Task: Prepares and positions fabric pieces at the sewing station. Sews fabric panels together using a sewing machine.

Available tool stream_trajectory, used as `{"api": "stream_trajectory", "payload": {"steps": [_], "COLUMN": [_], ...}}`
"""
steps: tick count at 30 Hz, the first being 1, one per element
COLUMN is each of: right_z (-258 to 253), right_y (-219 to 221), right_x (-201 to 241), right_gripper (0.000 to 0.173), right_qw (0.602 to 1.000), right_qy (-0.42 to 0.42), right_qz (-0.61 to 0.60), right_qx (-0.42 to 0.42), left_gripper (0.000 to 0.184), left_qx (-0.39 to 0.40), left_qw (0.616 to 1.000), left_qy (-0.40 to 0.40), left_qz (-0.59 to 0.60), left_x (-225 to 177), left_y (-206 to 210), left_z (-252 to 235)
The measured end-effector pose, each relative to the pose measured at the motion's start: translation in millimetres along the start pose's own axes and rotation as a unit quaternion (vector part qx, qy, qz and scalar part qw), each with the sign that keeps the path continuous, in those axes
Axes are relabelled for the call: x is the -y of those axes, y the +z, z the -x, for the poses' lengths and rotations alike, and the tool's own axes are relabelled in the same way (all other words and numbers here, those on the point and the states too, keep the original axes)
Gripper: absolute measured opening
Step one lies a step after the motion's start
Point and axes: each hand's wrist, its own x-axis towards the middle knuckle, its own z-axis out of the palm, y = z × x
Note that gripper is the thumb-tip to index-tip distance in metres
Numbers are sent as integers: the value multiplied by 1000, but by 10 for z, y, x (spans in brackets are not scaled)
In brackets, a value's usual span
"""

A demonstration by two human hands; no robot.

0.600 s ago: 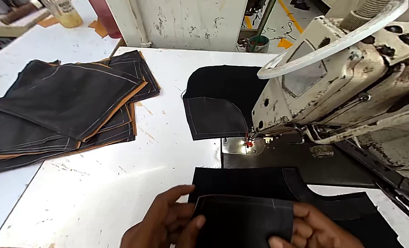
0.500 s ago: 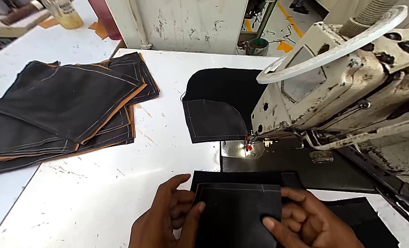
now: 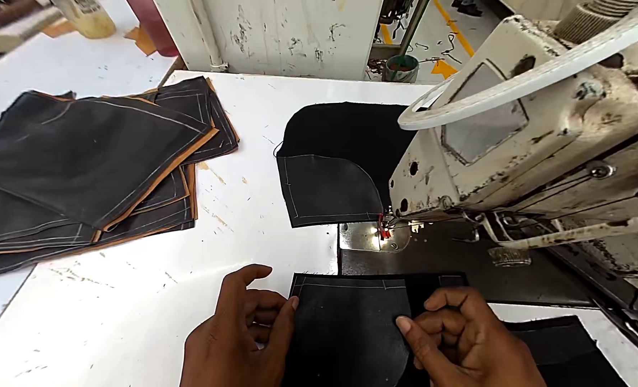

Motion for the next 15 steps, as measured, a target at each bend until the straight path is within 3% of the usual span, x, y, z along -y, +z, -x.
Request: {"api": "stream_trajectory", "payload": {"steps": [15], "right_z": [-6], "right_y": [37], "right_x": [-23], "right_gripper": [38], "right_qw": [999], "right_qy": [8], "right_qz": [-13], "right_qx": [-30], "left_gripper": [43], "left_qx": [-6], "left_qw": [999], "left_qy": [0], "left_qz": [-45], "left_x": [29], "left_y": [-13], "left_z": [-14]}}
